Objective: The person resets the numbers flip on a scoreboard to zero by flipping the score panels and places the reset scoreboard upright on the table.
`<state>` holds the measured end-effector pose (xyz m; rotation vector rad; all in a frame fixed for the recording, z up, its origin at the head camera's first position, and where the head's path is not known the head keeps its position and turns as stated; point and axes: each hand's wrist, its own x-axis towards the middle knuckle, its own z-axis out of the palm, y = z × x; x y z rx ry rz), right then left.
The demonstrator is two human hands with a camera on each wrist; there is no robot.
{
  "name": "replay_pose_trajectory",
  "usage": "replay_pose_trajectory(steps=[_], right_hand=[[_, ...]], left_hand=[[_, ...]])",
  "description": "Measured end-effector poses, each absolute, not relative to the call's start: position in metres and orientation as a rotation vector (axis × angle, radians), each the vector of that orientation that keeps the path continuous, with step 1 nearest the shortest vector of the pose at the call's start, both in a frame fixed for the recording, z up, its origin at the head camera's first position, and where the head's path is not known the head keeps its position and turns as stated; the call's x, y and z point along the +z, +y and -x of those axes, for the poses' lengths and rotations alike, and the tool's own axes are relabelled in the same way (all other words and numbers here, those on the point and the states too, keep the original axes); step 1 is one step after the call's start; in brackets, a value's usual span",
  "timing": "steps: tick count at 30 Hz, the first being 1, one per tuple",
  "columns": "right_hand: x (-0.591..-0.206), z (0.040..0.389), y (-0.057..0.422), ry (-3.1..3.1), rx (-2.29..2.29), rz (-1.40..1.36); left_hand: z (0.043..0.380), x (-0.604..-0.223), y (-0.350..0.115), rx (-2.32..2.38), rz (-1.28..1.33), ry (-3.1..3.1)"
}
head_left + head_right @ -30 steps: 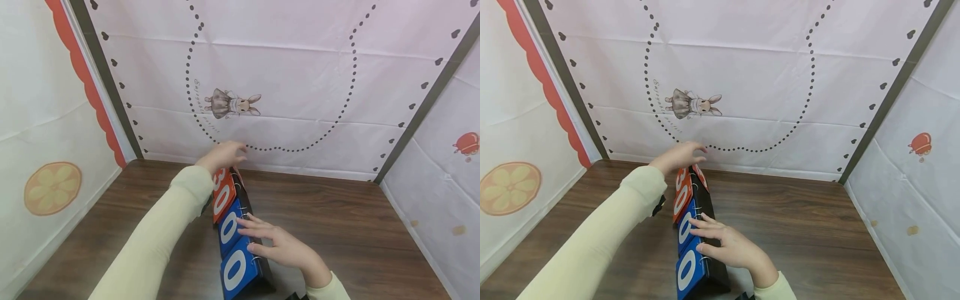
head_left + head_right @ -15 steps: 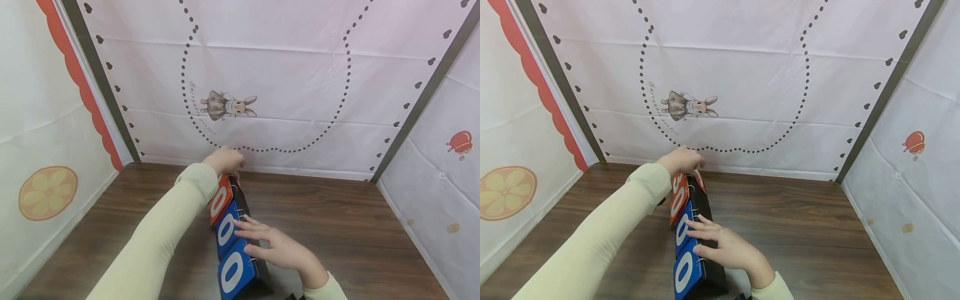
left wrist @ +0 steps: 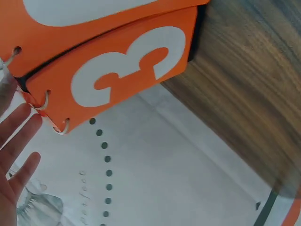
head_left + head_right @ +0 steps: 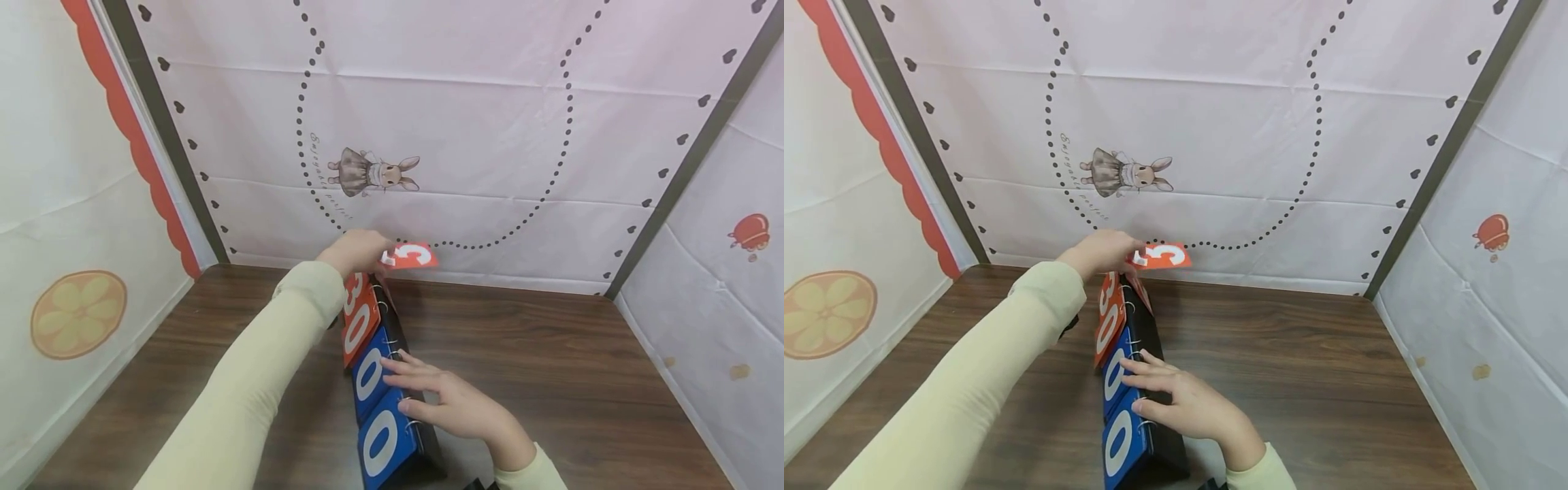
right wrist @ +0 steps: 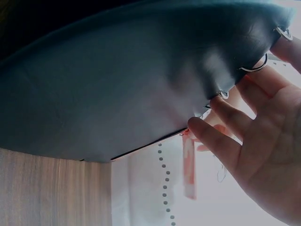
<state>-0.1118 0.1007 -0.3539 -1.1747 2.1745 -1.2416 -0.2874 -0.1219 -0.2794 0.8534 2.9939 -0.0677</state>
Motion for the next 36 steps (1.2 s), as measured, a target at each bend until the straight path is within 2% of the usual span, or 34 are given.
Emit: replay_pose_trajectory(steps=[8, 14, 22, 36], right_hand=[[-0.354, 0.111, 0.1, 2.183, -1.235, 1.18], [-0.354, 0.11, 0.099, 2.189, -1.232, 1.194], [-0.353, 0.11, 0.099, 2.191, -1.223, 1.149], [-0.354, 0.109, 0.099, 2.204, -1.223, 1.157]], left_hand=[[0.282, -0.286, -0.134, 0.132, -0.771, 3.139], [0.273, -0.277, -0.143, 0.386, -0.747, 3.272], [0.264, -0.268, -0.152, 0.466, -0.668, 3.395], [0.252, -0.263, -0.174, 0.907, -0.601, 3.373]])
